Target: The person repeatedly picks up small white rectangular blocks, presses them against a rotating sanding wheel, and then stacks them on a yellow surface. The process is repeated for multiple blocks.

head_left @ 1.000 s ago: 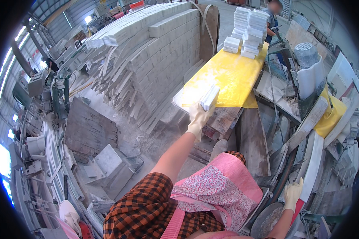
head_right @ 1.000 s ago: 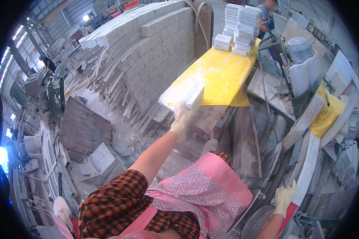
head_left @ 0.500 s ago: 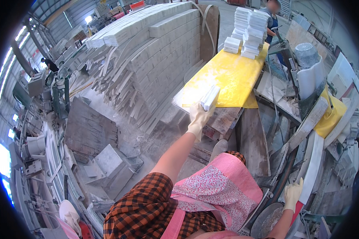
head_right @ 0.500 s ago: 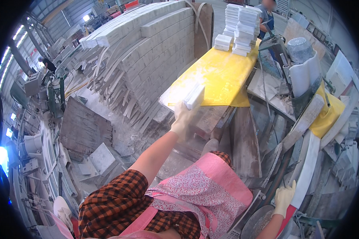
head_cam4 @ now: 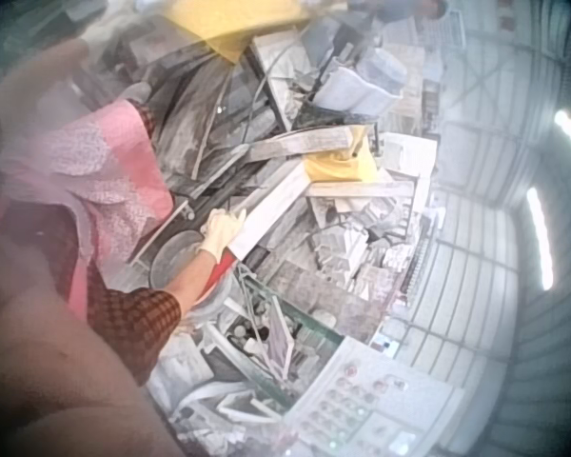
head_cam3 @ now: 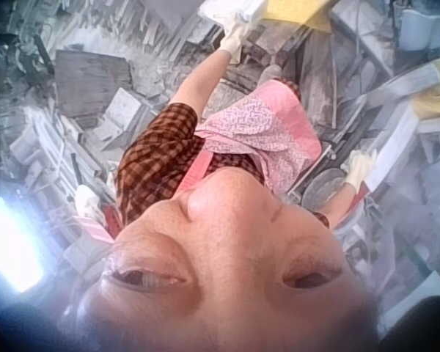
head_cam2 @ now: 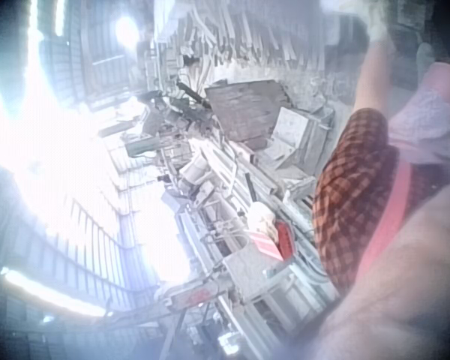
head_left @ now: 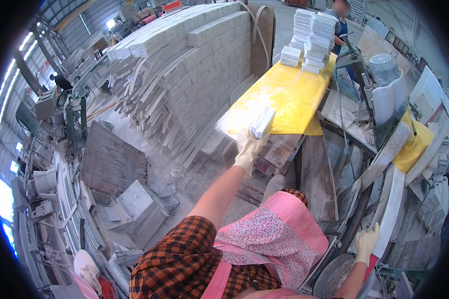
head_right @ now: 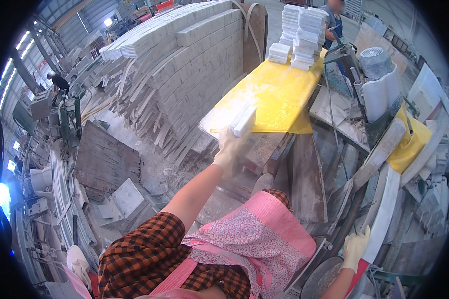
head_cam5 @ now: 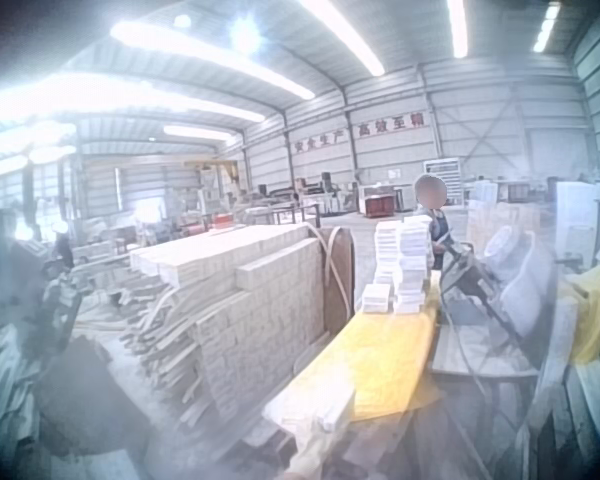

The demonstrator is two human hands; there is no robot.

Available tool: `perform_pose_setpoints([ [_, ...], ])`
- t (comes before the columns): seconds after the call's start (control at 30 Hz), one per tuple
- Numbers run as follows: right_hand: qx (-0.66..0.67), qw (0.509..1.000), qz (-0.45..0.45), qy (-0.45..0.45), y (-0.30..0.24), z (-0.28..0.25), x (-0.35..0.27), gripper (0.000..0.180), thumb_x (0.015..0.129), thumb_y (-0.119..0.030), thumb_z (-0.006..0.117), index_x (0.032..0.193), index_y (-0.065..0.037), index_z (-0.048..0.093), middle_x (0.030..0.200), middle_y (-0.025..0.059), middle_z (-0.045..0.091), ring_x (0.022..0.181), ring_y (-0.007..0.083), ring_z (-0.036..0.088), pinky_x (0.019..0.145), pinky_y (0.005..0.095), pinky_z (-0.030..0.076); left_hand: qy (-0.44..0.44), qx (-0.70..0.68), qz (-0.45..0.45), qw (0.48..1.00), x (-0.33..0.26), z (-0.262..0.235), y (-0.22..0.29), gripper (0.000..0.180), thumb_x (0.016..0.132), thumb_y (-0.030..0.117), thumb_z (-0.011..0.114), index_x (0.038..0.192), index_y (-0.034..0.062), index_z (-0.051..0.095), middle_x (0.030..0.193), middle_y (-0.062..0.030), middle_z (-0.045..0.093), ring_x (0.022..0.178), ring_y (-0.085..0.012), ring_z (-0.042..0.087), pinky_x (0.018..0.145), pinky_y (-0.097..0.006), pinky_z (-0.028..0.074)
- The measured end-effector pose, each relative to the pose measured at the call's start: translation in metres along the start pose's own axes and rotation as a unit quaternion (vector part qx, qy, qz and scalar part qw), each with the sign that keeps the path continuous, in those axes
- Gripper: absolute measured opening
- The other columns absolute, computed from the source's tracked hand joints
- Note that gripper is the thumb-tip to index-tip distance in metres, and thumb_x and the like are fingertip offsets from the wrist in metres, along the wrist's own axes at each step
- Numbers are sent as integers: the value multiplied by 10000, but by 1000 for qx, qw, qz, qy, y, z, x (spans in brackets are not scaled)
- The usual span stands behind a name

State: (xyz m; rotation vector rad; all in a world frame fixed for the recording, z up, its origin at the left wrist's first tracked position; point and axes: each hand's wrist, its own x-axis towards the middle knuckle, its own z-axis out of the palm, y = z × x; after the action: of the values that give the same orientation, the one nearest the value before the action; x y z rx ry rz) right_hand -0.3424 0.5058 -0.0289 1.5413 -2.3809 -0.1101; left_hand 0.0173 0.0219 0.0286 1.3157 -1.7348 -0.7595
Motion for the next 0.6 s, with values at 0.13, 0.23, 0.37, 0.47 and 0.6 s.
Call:
perform_pose_setpoints([
  [0.13, -5, 1000, 15, -7, 1, 0, 1, 178, 758, -145, 674, 687, 6, 733, 667, 189, 679, 756, 320, 679, 1227, 466, 291, -4, 14, 7, 1000, 1, -1, 1, 464, 786, 317, 781, 1134, 18, 712, 948, -192, 747, 873, -330, 721, 821, -390, 552],
  [0.23, -1, 1000, 15, -15, 3, 2, 1, 174, 758, -146, 673, 707, 9, 732, 672, 187, 678, 759, 322, 678, 1227, 462, 293, -8, 12, 1, 1000, 1, -1, 2, 470, 788, 317, 783, 1144, 19, 710, 943, -188, 747, 871, -321, 723, 822, -387, 552],
  [0.37, 9, 1000, 14, -7, 7, 7, -1, 177, 760, -149, 676, 732, 18, 728, 678, 194, 675, 775, 330, 678, 1228, 465, 291, -14, -5, -7, 1000, 0, -1, 2, 481, 791, 318, 786, 1160, 19, 706, 946, -185, 747, 867, -308, 722, 827, -381, 551],
  [0.47, 6, 1000, 14, -3, 9, 11, -3, 185, 763, -153, 681, 726, 23, 728, 685, 203, 675, 793, 334, 679, 1229, 469, 287, -13, -9, -10, 1000, -1, -1, 3, 484, 795, 316, 786, 1168, 18, 703, 957, -185, 747, 867, -305, 721, 828, -377, 550],
  [0.6, 19, 1000, 18, -5, 11, 14, -5, 192, 763, -154, 690, 703, 24, 731, 690, 208, 678, 805, 334, 681, 1231, 472, 283, -6, -9, -7, 1000, -1, -1, 3, 486, 794, 312, 786, 1172, 18, 701, 968, -188, 746, 873, -306, 721, 827, -377, 552],
])
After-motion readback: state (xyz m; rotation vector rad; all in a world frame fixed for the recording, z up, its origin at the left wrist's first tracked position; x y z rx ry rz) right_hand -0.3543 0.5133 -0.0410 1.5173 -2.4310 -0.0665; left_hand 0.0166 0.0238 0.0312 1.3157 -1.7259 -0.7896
